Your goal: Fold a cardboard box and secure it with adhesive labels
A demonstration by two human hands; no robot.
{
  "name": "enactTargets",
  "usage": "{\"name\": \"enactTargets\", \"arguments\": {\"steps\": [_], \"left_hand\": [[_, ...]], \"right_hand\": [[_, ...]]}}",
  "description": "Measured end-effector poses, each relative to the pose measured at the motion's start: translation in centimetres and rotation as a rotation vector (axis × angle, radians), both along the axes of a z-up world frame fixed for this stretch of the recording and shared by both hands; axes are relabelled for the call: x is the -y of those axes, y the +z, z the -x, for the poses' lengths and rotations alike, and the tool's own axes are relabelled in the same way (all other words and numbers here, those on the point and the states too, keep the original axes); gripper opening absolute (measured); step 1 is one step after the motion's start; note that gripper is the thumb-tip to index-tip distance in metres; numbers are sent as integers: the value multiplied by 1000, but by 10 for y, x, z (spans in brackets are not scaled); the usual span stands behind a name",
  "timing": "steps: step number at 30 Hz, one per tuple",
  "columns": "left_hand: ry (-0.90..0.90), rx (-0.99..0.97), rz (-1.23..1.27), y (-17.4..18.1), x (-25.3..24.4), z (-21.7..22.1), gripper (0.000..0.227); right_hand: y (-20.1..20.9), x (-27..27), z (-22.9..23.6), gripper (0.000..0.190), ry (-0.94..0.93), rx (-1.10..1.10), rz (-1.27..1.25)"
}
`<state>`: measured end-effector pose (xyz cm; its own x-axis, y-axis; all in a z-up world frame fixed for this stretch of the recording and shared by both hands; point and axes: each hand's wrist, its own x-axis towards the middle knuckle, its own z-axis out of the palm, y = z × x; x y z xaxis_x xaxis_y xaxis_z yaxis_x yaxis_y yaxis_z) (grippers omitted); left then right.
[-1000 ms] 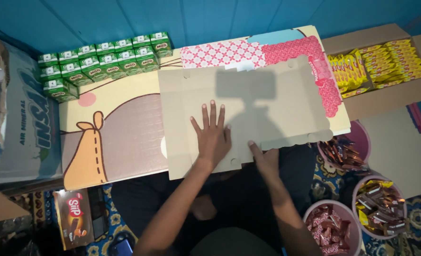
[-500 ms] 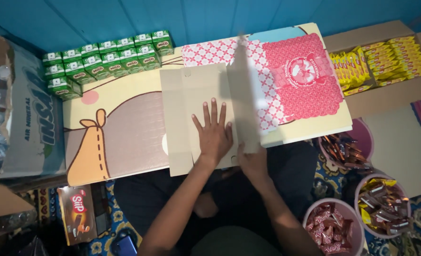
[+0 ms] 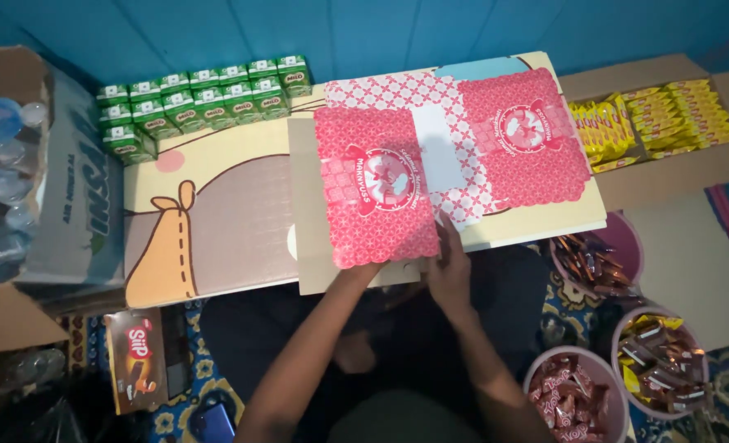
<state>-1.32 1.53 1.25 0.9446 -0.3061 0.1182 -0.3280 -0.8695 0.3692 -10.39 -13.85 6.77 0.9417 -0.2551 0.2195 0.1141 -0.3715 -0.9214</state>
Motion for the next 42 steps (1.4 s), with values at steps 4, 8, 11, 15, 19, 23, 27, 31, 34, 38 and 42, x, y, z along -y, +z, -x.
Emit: {"name": "enactTargets", "arguments": {"steps": [4,8,11,15,19,23,27,31,34,38,42], "left_hand": [[-19,54,48,15,-9,5,66],[-6,36,138,51,-20,22,59],[34,-68,187,70,-36,41,52],[60,-62,190,78,-60,67,51],[84,-12,343,91,-76,103,46],[127,88,523,66,-85,146,40],[193,114,663,39,-87,190,34],[239,5,751,26,-94,214,37],[254,41,784,19,-101,220,35],[276,63,784,23,-115,220,33],[277,48,804,28,-126,220,34]], "right_hand": [[-18,15,-1,58,7,-10,-74],[-20,35,-14,54,-6,-94,-136],[-33,59,-29,54,-59,-199,-232],[-112,102,-60,38,-138,-245,-615],[-108,117,-74,43,-146,-264,-717],[-26,101,-75,27,-159,-466,-674],[-13,123,-93,30,-171,-603,-644],[-32,154,-120,30,-90,-609,-737],[-20,160,-134,30,-20,-741,-611],[-15,167,-158,39,51,-812,-393],[10,162,-170,41,-25,-874,-258]]}}
